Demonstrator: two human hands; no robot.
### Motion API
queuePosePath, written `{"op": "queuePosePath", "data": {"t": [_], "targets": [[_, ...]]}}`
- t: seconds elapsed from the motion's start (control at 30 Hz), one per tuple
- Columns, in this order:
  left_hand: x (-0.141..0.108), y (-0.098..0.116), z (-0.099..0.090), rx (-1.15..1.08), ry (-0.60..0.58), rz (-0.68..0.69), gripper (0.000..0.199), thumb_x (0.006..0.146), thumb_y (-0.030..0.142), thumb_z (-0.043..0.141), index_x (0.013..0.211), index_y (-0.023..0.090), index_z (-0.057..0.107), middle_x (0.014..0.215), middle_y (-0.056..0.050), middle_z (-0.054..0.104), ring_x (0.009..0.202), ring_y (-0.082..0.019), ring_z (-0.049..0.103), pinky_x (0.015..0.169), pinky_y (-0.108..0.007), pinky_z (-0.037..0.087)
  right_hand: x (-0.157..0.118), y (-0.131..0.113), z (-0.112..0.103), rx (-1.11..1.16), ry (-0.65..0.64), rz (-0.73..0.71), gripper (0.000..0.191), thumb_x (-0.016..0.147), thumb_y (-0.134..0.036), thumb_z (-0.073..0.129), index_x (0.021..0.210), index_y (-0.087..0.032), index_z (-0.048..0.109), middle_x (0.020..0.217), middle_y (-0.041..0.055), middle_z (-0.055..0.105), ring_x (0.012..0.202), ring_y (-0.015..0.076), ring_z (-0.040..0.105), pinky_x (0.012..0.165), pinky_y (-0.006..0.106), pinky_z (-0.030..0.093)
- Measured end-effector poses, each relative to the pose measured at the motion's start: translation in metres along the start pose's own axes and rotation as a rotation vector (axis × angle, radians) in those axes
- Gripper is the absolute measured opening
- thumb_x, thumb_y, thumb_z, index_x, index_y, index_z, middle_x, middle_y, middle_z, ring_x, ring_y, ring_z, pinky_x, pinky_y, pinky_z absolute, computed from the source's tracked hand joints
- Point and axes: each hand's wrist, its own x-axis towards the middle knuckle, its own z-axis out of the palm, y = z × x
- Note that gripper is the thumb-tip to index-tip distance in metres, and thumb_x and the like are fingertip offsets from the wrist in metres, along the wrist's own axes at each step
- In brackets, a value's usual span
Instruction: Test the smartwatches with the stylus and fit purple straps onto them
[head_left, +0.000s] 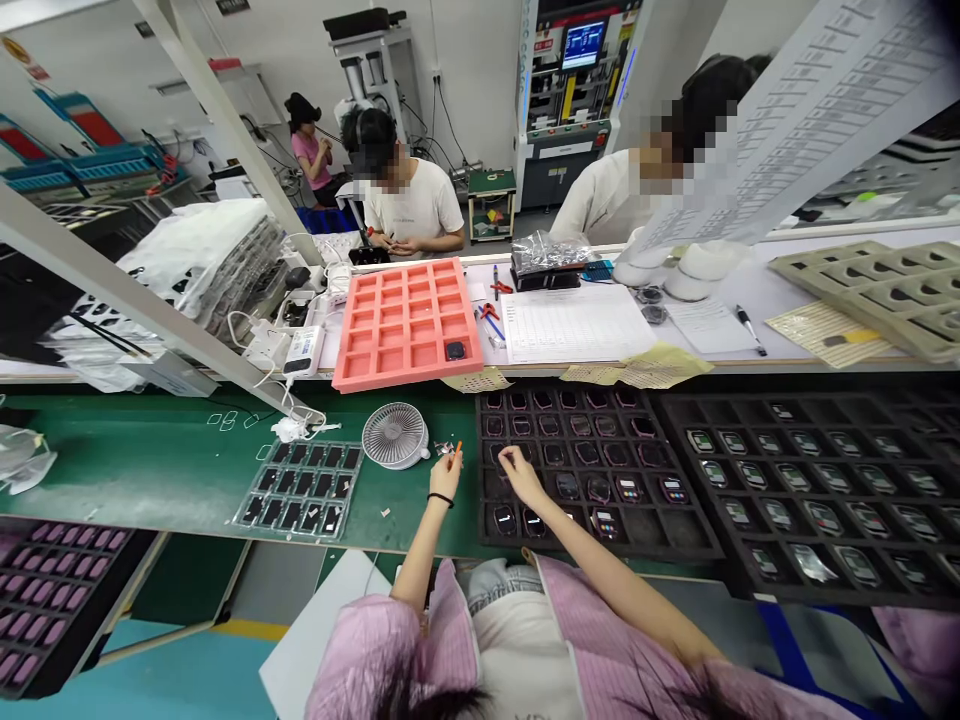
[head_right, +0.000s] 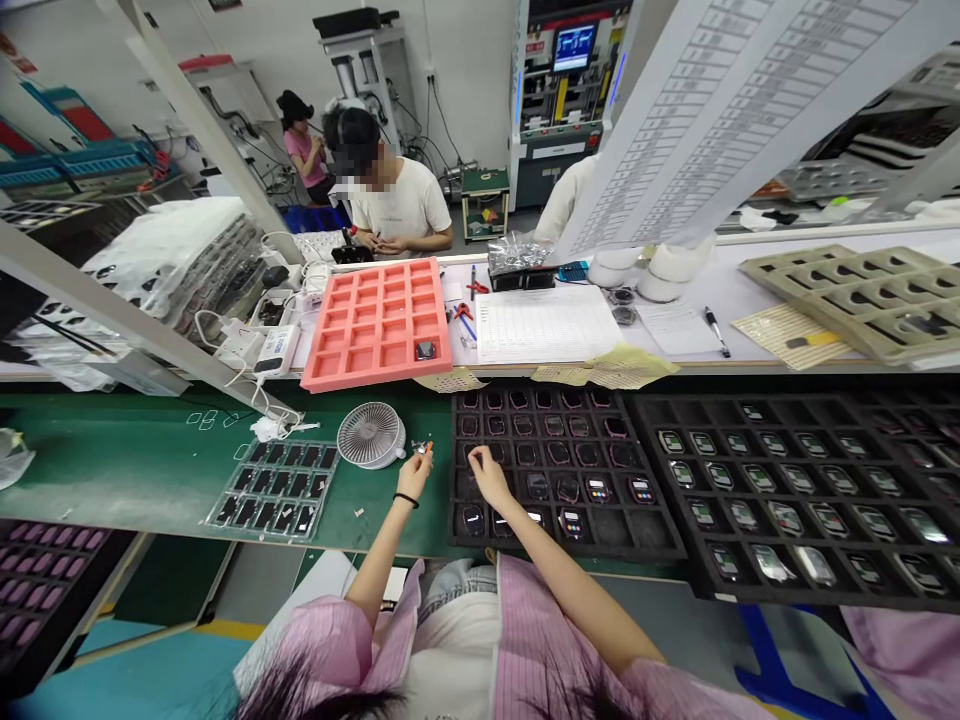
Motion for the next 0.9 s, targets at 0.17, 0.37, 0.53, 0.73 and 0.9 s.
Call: {"op": "queuePosePath", "data": {"t": [0.17, 0.37, 0.53, 0.73, 0.9], "targets": [[0.015, -0.024, -0.001, 0.236, 0.071, -0.204, 0.029, 0.089, 0.035, 0.051, 0.066, 0.018, 0.058, 0.068, -0.006, 0.066, 0.079, -0.022, 0.066, 0.067, -0.026, 0.041, -0.011, 0.011, 0.010, -0.267, -0.037, -0.044, 0.008, 0.080, -0.029, 0.054, 0.086, -0.024, 0.056, 0.086, 0.0026, 0.064, 0.084, 0.0219, 0.063, 0.076, 0.033, 0.047], [0.008, -0.030, -0.001, 0.306, 0.101, -0.283, 0.029, 0.095, 0.035, 0.038, 0.099, 0.015, 0.058, 0.088, -0.015, 0.070, 0.087, -0.028, 0.067, 0.070, -0.030, 0.043, -0.020, 0.021, -0.029, -0.457, 0.123, 0.039, 0.014, 0.084, -0.033, 0.048, 0.087, -0.020, 0.054, 0.104, 0.0129, 0.056, 0.102, 0.0293, 0.057, 0.077, 0.038, 0.047], [-0.015, -0.017, 0.012, 0.252, 0.005, -0.130, 0.022, 0.094, 0.026, 0.039, 0.099, 0.019, 0.059, 0.080, -0.006, 0.069, 0.076, -0.020, 0.066, 0.068, -0.025, 0.042, -0.023, 0.031, -0.036, -0.368, 0.179, 0.118, 0.021, 0.074, -0.031, 0.063, 0.067, -0.023, 0.045, 0.091, 0.0116, 0.057, 0.101, 0.0314, 0.056, 0.075, 0.037, 0.045], [-0.037, 0.008, 0.040, -0.010, -0.197, 0.104, 0.027, 0.089, 0.036, 0.044, 0.080, 0.018, 0.062, 0.055, 0.004, 0.055, 0.055, -0.011, 0.053, 0.059, -0.020, 0.039, -0.020, 0.026, -0.027, 0.007, 0.137, 0.162, 0.036, 0.066, -0.052, 0.068, 0.074, -0.024, 0.047, 0.057, -0.0038, 0.051, 0.060, 0.0198, 0.057, 0.053, 0.028, 0.040], [-0.045, 0.030, 0.052, -0.210, -0.339, 0.154, 0.049, 0.086, 0.055, 0.039, 0.067, 0.015, 0.059, 0.044, 0.006, 0.040, 0.042, -0.008, 0.038, 0.049, -0.020, 0.032, -0.011, 0.002, -0.028, 0.418, 0.094, 0.182, 0.046, 0.068, -0.064, 0.061, 0.087, -0.023, 0.051, 0.059, -0.0041, 0.054, 0.047, 0.0139, 0.051, 0.040, 0.024, 0.034]]}}
